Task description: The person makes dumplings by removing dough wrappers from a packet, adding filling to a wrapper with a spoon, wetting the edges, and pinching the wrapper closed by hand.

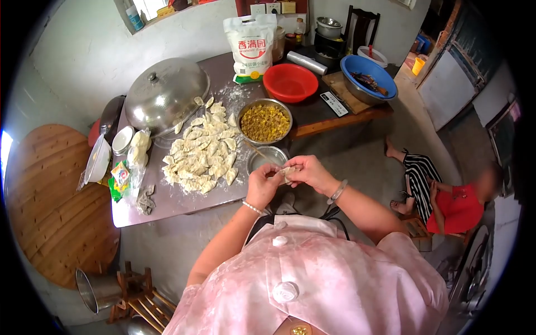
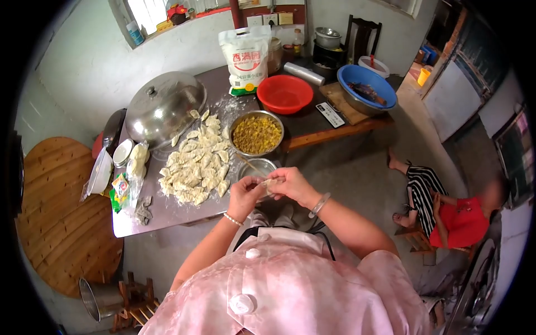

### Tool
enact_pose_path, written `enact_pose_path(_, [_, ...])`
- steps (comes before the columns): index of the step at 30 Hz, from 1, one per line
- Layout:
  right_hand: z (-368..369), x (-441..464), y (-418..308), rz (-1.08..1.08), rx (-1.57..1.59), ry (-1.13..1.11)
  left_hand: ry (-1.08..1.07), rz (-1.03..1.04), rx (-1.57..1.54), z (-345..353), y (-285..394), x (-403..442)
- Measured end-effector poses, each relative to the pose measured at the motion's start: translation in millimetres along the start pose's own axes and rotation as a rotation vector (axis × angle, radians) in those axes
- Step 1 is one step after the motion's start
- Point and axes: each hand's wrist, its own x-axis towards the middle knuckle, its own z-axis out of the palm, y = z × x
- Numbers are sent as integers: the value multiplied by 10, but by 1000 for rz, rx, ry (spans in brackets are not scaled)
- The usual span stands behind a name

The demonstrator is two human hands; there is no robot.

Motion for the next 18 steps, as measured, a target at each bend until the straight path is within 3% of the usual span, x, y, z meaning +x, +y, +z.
enact_pose_path(4, [4, -13, 22, -11, 5, 9, 40, 99, 156, 18, 19, 12])
enact_pose_path(7, [-12, -48, 10, -12, 58, 60, 94, -26, -182, 84, 164, -36])
enact_pose_path(18, [-25, -44, 53, -8, 28, 27, 47, -19, 24, 21, -140, -5])
